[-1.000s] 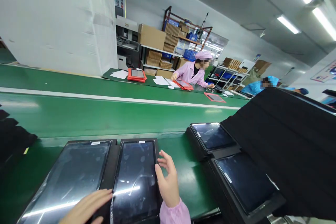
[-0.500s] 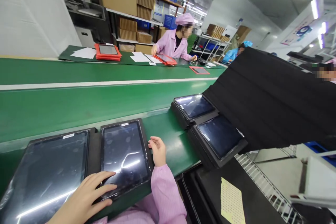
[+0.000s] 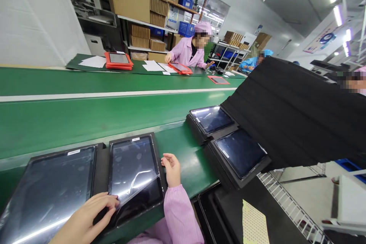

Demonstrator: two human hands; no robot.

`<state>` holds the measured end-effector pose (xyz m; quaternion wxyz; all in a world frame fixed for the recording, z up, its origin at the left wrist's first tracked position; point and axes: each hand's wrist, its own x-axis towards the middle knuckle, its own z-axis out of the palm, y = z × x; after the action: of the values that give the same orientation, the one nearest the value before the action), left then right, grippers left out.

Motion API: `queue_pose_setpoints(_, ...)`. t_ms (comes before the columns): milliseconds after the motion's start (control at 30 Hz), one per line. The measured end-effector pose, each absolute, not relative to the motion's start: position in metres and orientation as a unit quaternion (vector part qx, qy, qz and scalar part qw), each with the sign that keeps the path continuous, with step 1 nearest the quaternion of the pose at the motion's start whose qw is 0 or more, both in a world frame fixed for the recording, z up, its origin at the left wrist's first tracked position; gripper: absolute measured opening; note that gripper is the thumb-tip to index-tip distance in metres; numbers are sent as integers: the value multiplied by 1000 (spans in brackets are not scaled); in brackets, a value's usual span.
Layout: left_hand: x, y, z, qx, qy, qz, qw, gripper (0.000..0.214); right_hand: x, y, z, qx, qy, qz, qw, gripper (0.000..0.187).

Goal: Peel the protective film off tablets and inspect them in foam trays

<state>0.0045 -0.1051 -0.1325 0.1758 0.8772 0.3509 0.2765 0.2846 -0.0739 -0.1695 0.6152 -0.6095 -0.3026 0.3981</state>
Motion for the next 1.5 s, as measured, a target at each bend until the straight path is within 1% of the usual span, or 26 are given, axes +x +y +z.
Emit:
queue_pose_setpoints(167, -1, -101, -131, 877, 345, 285, 174, 23, 288, -83, -162, -619, -328, 397, 592, 33)
queue_pose_setpoints(333, -17, -100, -135, 874, 352, 287, 176, 25, 294, -105, -157, -636, -355, 406, 552, 25)
queue_pose_setpoints(433, -26, -99, -139, 887, 337, 261, 178, 28, 293, -113, -157, -642, -371, 408, 533, 21)
queue_pose_setpoints(567, -27, -98, -139, 908, 308, 244, 147, 35, 288, -114, -161, -646, -393, 409, 511, 17)
queue_pose_setpoints(767, -22, -99, -137, 917, 306, 228, 120, 33, 286, -103, -167, -640, -424, 413, 490, 18)
queue_pose_setpoints(967, -37, -107, -169, 900, 337, 206, 184, 29, 286, -94, -170, -634, -431, 422, 484, 21)
queue_pose_setpoints(1067, -42, -107, -177, 901, 333, 204, 188, 29, 286, -92, -172, -631, -428, 424, 488, 21)
queue_pose_setpoints(1300, -37, -104, -164, 918, 305, 211, 139, 28, 288, -91, -177, -626, -433, 434, 482, 19)
queue_pose_setpoints(1500, -40, -109, -171, 909, 323, 204, 165, 28, 289, -91, -179, -628, -440, 435, 472, 19)
